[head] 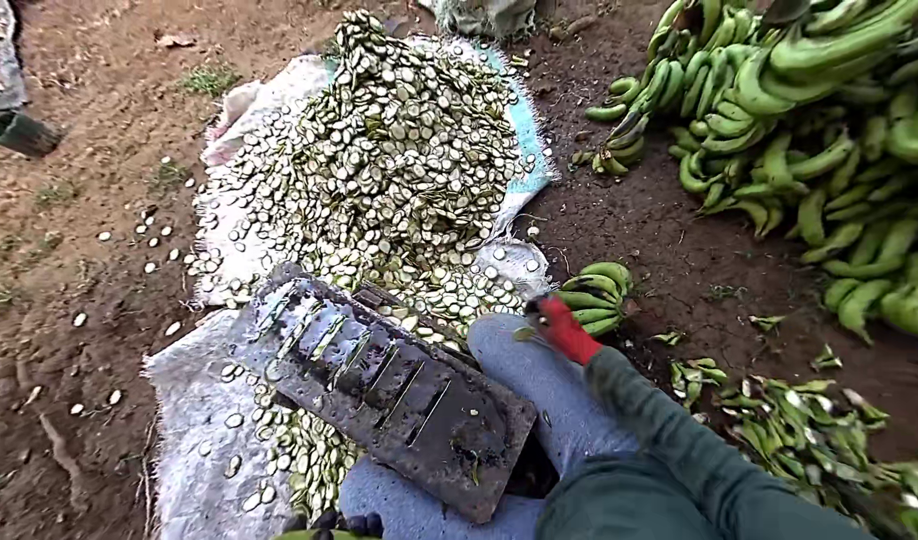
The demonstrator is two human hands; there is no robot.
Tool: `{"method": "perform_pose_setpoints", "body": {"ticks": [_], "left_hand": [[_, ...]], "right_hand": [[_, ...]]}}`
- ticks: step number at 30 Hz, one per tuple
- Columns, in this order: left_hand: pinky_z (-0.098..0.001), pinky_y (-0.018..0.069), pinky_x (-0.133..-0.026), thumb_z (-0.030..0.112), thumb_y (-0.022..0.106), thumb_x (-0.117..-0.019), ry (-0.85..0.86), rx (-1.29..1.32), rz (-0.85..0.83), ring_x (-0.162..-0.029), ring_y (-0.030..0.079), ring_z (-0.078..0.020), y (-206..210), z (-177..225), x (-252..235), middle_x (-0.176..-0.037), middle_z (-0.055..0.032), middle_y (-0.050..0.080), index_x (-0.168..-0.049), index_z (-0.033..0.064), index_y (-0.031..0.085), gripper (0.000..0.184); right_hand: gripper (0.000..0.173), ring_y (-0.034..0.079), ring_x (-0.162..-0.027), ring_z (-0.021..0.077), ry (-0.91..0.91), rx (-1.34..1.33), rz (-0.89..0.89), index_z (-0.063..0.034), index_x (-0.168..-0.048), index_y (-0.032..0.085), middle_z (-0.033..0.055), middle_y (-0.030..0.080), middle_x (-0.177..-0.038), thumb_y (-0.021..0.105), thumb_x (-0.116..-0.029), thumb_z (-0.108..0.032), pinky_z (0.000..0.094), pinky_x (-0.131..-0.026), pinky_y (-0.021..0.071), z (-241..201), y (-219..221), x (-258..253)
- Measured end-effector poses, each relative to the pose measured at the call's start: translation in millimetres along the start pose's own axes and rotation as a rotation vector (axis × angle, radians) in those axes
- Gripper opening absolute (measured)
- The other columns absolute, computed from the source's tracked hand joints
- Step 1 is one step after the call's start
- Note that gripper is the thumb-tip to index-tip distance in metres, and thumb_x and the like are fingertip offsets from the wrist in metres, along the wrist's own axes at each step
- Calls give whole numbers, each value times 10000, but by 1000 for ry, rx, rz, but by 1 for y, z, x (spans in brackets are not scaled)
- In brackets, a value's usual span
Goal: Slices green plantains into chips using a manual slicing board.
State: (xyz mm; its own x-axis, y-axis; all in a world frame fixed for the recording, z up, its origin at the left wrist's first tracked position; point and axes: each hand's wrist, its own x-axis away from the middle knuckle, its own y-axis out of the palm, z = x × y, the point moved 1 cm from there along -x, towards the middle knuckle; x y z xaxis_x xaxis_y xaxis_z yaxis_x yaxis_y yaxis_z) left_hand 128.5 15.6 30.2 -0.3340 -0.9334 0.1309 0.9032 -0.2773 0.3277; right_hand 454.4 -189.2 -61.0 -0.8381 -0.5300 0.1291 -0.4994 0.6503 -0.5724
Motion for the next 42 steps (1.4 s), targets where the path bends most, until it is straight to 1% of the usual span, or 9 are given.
{"method": "perform_pose_setpoints", "body": {"ticks": [4,8,11,16,21,25,30,37,42], "left_hand": [[-247,579,-518,109,400,-1026,-71,-113,-175,-595,653,-79,99,-15,10,-837,49,667,-1304,163,459,289],[-313,607,-572,111,548,-962,-102,-208,-340,-627,659,-122,174,-42,19,-863,-9,646,-1389,72,396,455],[-299,599,-534,85,573,-967,-182,-320,-436,-569,642,-119,224,-65,21,-805,-18,622,-1390,32,387,465],[-349,607,-632,53,582,-968,-362,-526,-678,-685,661,-178,280,-113,28,-937,-113,616,-1444,9,387,516],[-367,587,-606,7,657,-926,-448,-611,-626,-677,643,-203,305,-171,49,-948,-161,622,-1401,-15,453,517],[-459,592,-814,43,780,-846,-316,-924,-684,-947,682,-297,324,-207,47,-1157,-235,652,-1360,-14,551,565],[-474,417,-1134,184,790,-859,-74,-1281,-1111,-1301,575,-308,376,-219,59,-1384,-189,611,-1416,71,574,607],[-663,454,-1018,350,736,-878,52,-1943,-1274,-1335,502,-452,443,-299,48,-1511,-219,476,-1464,248,544,625],[-637,498,-984,387,772,-856,1,-1844,-1195,-1284,560,-423,443,-311,8,-1491,-228,488,-1453,222,545,659]], "right_hand": [[367,509,-1312,507,667,272,193,60,-1261,649,380,512,-1388,661,-980,-176,621,-1103,410,194,-153,155],[892,340,-1418,599,1194,531,154,85,-1475,447,431,303,-1541,851,-816,-361,754,-1093,329,249,-207,270],[871,345,-1423,579,986,367,232,70,-1499,428,399,327,-1549,823,-852,-359,733,-1122,304,231,-174,239],[614,619,-1247,325,663,-301,214,-37,-1453,532,208,621,-1372,736,-944,-314,512,-1061,494,176,-57,91],[744,588,-1247,388,951,-592,634,74,-1444,437,298,579,-1352,820,-864,-191,517,-1070,465,175,2,18],[902,528,-1348,369,1050,-758,795,24,-1510,387,274,546,-1432,883,-812,-259,509,-1131,418,187,37,13],[817,501,-1368,390,860,-499,711,54,-1493,421,300,514,-1453,838,-829,-176,508,-1163,384,181,27,9],[746,549,-1322,392,582,-200,379,72,-1458,462,296,567,-1395,789,-819,-128,513,-1142,418,171,-46,-19],[538,603,-1251,292,573,-369,27,14,-1384,560,221,622,-1344,748,-924,-192,454,-1093,462,181,-86,-62]]}}
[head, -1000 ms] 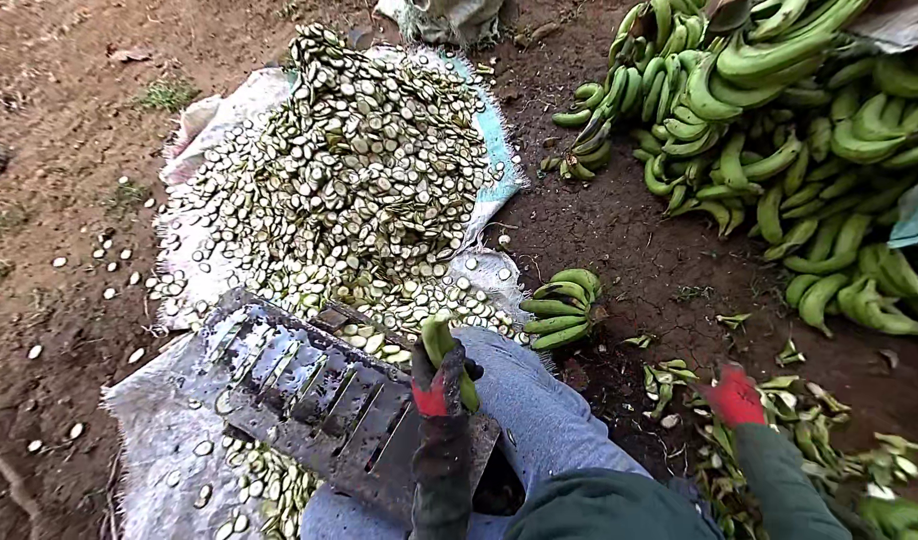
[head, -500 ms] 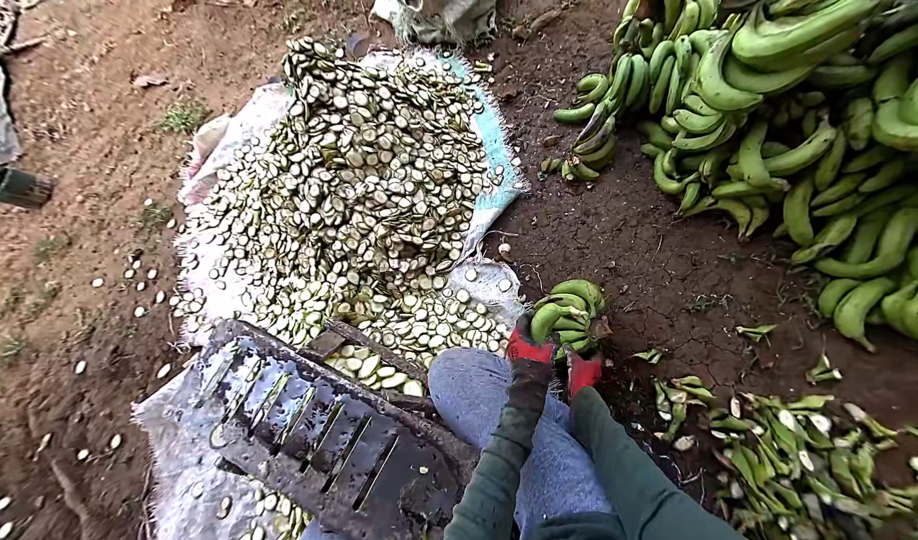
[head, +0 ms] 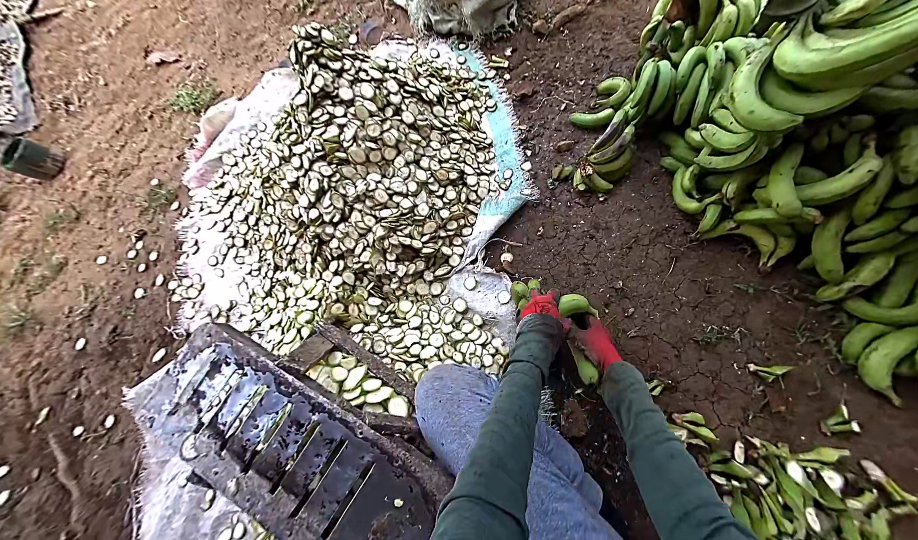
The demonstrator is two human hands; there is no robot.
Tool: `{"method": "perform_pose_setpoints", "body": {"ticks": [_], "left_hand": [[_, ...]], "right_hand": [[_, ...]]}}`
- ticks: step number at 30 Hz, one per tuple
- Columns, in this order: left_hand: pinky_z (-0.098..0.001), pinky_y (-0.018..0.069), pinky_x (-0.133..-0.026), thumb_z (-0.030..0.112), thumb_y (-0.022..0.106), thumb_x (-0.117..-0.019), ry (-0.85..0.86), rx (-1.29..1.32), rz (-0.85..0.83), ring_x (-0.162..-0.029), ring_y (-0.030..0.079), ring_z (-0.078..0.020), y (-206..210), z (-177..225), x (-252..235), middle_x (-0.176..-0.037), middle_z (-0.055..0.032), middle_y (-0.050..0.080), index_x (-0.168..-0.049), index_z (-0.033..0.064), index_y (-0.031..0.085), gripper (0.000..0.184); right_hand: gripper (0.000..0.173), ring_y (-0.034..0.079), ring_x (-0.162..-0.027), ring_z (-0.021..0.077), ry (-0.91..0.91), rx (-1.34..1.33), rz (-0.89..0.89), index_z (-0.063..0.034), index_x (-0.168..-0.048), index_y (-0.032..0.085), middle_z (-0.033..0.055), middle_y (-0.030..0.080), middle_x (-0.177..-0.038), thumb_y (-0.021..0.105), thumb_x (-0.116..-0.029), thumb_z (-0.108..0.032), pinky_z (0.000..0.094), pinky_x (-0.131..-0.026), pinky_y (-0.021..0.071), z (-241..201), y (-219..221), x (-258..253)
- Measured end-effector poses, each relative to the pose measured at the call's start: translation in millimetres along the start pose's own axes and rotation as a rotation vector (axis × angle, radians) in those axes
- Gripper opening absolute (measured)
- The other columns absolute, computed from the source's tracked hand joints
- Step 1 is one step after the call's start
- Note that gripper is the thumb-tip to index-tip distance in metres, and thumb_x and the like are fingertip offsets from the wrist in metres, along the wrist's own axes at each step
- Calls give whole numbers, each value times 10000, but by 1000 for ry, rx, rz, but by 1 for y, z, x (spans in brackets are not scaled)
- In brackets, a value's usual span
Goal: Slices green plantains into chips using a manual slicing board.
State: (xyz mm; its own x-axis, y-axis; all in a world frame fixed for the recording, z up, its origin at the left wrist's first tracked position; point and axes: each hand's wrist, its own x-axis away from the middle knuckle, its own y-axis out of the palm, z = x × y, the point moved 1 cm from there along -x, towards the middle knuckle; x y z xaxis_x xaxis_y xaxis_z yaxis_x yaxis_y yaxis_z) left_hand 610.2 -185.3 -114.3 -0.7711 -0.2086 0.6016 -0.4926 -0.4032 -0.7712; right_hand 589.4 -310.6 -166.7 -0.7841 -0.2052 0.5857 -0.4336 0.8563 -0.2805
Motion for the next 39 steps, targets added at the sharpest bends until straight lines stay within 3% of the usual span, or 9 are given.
{"method": "perform_pose_setpoints", "body": {"ticks": [6,11,14,19,21,24,27,34,39], "left_hand": [[-560,461,-1069,295,758,-873,-88,276,129,-1333,522,-403,15,13,-10,-1526,-257,433,-1480,147,515,671],[-663,478,-986,286,764,-891,15,523,161,-1270,548,-470,11,12,-18,-1467,-274,495,-1504,152,469,693],[-491,603,-805,217,709,-961,23,989,112,-963,705,-331,-1,4,3,-1235,-224,650,-1493,119,462,595],[-493,597,-883,188,514,-958,435,1813,-306,-1083,688,-324,-32,-67,138,-1352,-166,617,-1460,111,477,509],[-335,616,-743,204,626,-899,469,1856,-80,-837,722,-162,-41,-88,192,-997,-70,739,-1166,88,644,292],[-304,596,-835,238,655,-963,575,1837,281,-890,706,-100,-37,-137,245,-968,-20,742,-1099,85,696,209],[-295,585,-878,211,595,-1015,554,1670,482,-946,693,-83,-30,-185,285,-1038,2,732,-1195,64,662,242],[-207,512,-991,53,836,-723,194,1183,687,-1091,632,-33,-22,-248,334,-1229,-122,652,-1410,-117,422,820],[-621,270,-1182,346,875,-740,-287,616,484,-1457,347,-459,-2,-280,360,-1563,-292,379,-1561,-4,344,1039]], "right_hand": [[548,555,-1329,354,3,113,210,9,-1455,493,248,567,-1420,658,-973,-191,514,-1133,423,-19,12,39],[531,660,-1053,308,-103,-49,439,44,-1293,569,225,657,-1180,764,-823,-107,495,-926,544,2,-8,144],[459,642,-859,136,-214,-437,550,43,-1291,565,117,662,-1039,678,-880,-128,323,-762,558,3,-40,138],[406,695,-745,113,-563,-738,85,-5,-1219,581,31,707,-912,657,-829,-89,283,-653,620,-95,-14,136],[356,708,-891,144,-751,-727,-119,-26,-1181,634,55,721,-1005,677,-833,-86,318,-778,622,-133,28,144],[446,642,-1166,152,-887,-581,-377,-70,-1273,653,57,687,-1250,745,-849,-169,323,-987,560,-171,87,168],[503,722,-954,141,-722,-335,-594,-108,-1299,675,61,744,-1112,826,-823,-172,328,-840,624,-200,124,198],[575,702,-1026,124,-1003,-369,-499,23,-1294,633,91,725,-1165,844,-774,-100,298,-925,598,-186,219,234],[560,691,-1048,124,-1008,-168,-492,67,-1275,637,137,712,-1190,816,-767,-86,288,-945,577,-143,258,234]]}}
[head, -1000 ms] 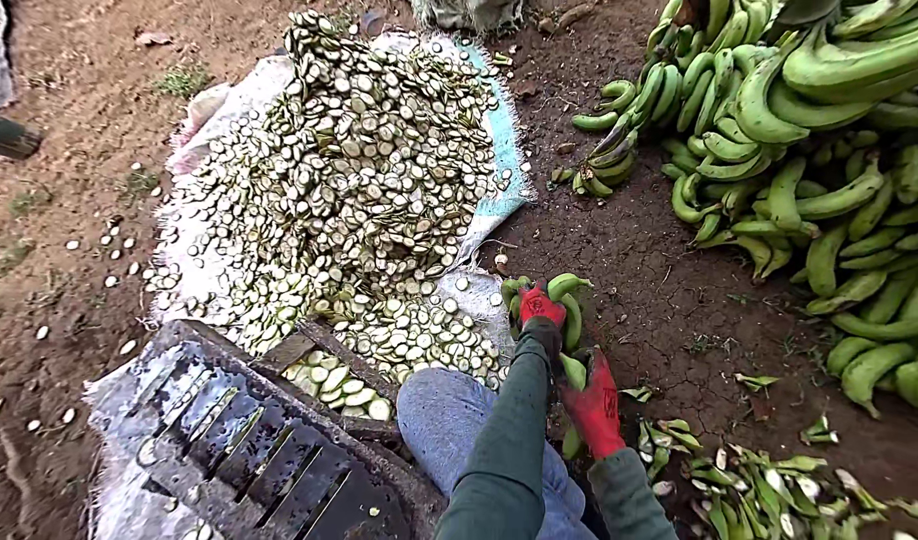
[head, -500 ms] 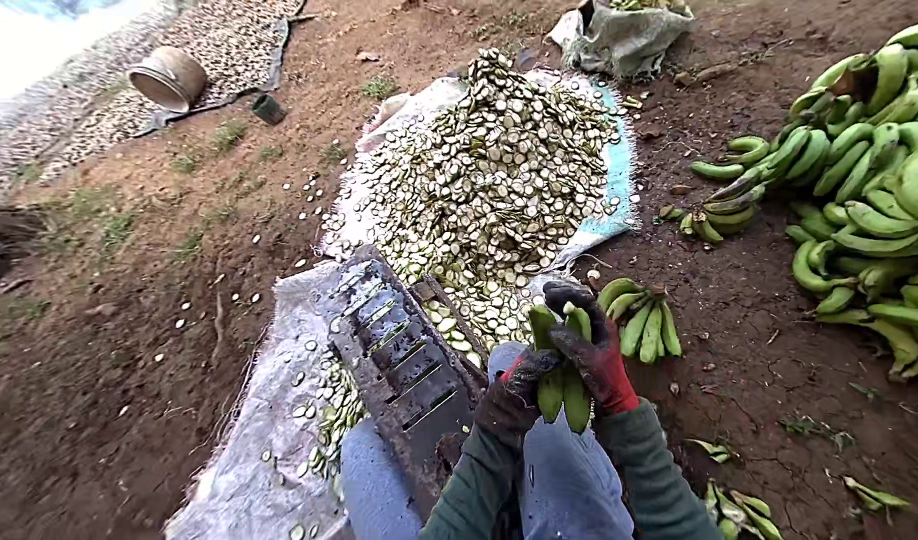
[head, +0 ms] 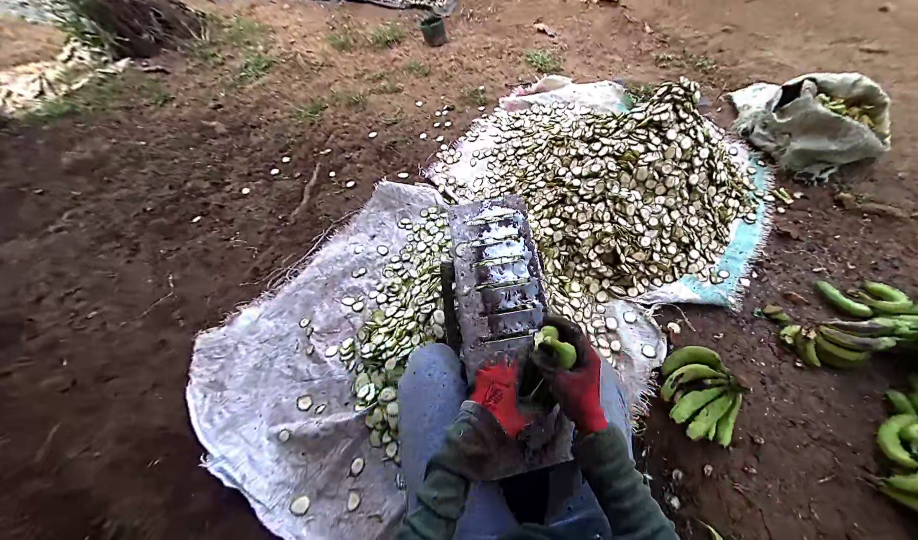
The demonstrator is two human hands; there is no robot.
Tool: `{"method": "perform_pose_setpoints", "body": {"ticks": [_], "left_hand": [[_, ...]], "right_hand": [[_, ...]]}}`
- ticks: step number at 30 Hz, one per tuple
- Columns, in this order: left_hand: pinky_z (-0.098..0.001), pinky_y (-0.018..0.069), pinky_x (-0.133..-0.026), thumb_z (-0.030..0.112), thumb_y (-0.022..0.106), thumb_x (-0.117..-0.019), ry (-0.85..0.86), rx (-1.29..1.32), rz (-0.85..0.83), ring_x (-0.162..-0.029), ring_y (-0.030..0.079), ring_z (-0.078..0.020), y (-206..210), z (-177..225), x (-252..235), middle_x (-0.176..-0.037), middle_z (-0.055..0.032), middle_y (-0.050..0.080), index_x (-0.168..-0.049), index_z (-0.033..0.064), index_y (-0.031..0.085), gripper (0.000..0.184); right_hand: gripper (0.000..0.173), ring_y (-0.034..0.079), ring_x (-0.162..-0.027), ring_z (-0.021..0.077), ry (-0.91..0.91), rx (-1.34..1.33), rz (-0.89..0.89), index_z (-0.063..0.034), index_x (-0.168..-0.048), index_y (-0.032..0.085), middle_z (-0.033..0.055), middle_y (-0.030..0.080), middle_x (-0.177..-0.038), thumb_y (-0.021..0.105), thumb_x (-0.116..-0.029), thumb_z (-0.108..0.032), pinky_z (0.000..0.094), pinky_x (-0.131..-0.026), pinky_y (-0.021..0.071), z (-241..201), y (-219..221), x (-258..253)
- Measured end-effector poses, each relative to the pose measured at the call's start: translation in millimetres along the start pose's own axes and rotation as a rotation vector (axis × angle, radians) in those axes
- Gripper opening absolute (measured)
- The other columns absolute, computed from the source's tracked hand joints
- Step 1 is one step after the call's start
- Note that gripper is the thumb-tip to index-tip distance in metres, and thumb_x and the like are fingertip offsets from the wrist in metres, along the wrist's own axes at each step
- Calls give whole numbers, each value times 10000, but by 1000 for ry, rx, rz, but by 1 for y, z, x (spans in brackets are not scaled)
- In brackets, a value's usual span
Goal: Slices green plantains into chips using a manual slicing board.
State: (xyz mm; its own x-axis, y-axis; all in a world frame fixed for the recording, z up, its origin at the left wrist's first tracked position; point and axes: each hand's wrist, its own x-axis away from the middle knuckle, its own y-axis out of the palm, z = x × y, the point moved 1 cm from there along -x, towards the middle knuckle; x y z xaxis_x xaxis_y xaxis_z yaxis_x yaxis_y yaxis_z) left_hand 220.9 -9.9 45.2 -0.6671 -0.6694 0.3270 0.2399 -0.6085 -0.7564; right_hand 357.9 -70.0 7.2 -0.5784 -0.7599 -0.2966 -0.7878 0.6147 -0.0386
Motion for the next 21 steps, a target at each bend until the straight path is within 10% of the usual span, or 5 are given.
{"method": "perform_pose_setpoints", "body": {"ticks": [5,9,14,17,21], "left_hand": [[-538,421,-1121,394,704,-870,149,266,778,-1301,574,-325,-6,-109,23,-1363,-183,631,-1351,12,617,621],[-364,521,-1032,118,626,-918,13,506,1049,-1156,662,-252,5,-176,39,-1270,-259,650,-1320,-122,565,472],[-257,532,-986,66,597,-939,-79,667,1159,-1101,675,-144,24,-207,64,-1230,-255,662,-1285,-162,563,416],[-228,530,-979,7,594,-939,-180,805,1201,-1097,669,-112,47,-235,73,-1213,-254,662,-1258,-193,552,379],[-279,533,-959,-4,554,-933,-389,865,1158,-1071,667,-173,87,-273,77,-1219,-299,643,-1269,-200,540,389]], "right_hand": [[571,675,-1112,90,66,197,137,107,-1288,608,152,698,-1235,783,-789,-109,241,-991,549,14,-3,47],[530,694,-1007,242,-6,344,128,86,-1316,594,225,693,-1164,753,-833,-65,413,-898,572,25,46,-85],[564,629,-1185,358,-29,514,149,-42,-1402,591,226,648,-1289,725,-861,-131,527,-1018,493,33,98,-214],[562,634,-1181,324,-70,500,123,-87,-1429,584,186,645,-1323,738,-894,-166,526,-991,512,25,73,-152],[537,662,-1122,200,-62,497,143,122,-1273,613,239,671,-1221,739,-825,-147,312,-998,531,19,21,-3]]}}
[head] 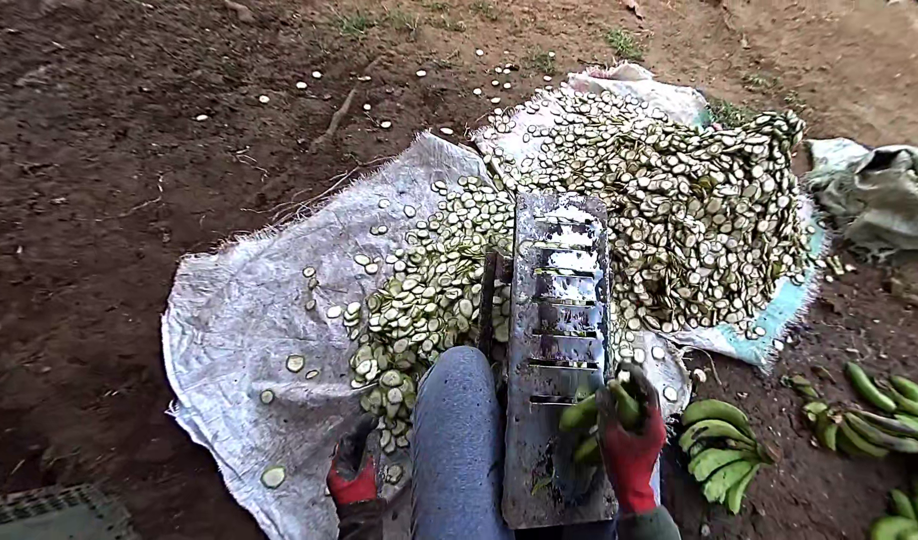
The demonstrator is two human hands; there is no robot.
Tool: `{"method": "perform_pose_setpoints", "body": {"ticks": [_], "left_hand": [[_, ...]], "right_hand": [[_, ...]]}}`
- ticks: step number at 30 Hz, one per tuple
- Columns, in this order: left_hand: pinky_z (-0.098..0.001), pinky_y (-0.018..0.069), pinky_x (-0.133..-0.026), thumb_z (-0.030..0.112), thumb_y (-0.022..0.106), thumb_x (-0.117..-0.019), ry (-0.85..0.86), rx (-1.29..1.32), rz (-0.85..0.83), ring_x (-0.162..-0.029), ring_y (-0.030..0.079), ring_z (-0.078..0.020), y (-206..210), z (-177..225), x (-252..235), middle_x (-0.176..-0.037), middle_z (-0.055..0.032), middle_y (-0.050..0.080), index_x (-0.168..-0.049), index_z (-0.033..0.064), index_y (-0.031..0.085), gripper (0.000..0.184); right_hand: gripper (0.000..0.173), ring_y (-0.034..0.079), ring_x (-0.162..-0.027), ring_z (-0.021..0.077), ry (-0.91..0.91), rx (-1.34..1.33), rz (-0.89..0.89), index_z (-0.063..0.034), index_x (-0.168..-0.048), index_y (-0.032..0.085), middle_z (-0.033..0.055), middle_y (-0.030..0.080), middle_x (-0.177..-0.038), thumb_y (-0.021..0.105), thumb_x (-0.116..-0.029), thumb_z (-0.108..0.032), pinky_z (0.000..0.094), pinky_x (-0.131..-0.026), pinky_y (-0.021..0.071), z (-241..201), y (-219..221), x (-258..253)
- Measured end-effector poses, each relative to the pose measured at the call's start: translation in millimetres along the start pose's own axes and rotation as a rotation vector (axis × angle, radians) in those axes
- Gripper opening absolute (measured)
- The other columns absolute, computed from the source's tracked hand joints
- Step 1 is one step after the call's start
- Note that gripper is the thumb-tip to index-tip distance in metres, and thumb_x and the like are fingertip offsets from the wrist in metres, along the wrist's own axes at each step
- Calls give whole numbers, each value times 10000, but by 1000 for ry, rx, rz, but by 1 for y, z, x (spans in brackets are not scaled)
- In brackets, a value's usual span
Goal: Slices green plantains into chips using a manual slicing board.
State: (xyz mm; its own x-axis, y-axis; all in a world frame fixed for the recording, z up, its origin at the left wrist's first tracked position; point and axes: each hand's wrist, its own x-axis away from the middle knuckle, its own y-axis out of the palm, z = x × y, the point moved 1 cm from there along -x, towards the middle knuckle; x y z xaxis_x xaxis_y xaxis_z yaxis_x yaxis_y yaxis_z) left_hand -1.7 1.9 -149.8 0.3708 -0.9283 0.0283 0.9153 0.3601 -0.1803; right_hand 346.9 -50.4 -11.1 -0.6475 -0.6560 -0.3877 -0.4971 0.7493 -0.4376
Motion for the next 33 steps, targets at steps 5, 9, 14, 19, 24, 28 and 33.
{"method": "perform_pose_setpoints", "body": {"ticks": [5,9,14,19,24,28,33], "left_hand": [[-278,556,-871,11,560,-948,-148,-19,37,-954,676,-139,6,-26,10,-1193,-253,658,-1278,-154,559,369],[-256,566,-858,8,562,-944,-104,43,42,-953,678,-101,4,-25,20,-1175,-213,671,-1265,-140,574,354],[-245,568,-837,21,553,-944,-146,40,47,-924,676,-87,-6,-33,28,-1157,-197,673,-1269,-133,573,360],[-266,560,-833,43,560,-951,-248,-14,8,-922,666,-103,-2,-48,24,-1165,-203,665,-1283,-111,572,366],[-263,559,-840,42,546,-966,-250,0,-16,-915,670,-104,7,-42,23,-1172,-206,665,-1285,-120,570,359],[-247,563,-825,42,532,-963,-226,43,3,-906,670,-81,3,-39,27,-1168,-185,668,-1285,-112,570,358],[-262,558,-829,29,543,-970,-301,9,2,-912,663,-102,-5,-54,35,-1174,-211,655,-1294,-115,563,356]], "right_hand": [[492,681,-1101,295,-109,40,-27,99,-1260,643,258,685,-1196,752,-827,-105,421,-973,549,-10,54,-70],[524,635,-1155,397,-120,157,-15,-38,-1367,621,258,637,-1275,715,-854,-80,545,-971,518,-18,133,-202],[503,638,-1160,339,-137,120,-63,-73,-1384,603,206,627,-1312,712,-896,-133,529,-956,537,-14,97,-140],[420,616,-1212,117,-221,-38,-15,-13,-1200,641,105,684,-1204,746,-858,-232,262,-1074,492,7,22,34],[416,653,-1102,385,-393,132,-7,71,-1183,657,262,671,-1175,722,-821,-121,514,-957,530,7,94,-109],[491,611,-1197,444,-328,269,-40,8,-1312,624,286,610,-1307,718,-852,-137,565,-1003,504,-3,145,-220],[432,674,-1026,324,-360,126,-128,16,-1131,671,201,688,-1109,771,-787,-225,488,-891,567,6,66,-80]]}}
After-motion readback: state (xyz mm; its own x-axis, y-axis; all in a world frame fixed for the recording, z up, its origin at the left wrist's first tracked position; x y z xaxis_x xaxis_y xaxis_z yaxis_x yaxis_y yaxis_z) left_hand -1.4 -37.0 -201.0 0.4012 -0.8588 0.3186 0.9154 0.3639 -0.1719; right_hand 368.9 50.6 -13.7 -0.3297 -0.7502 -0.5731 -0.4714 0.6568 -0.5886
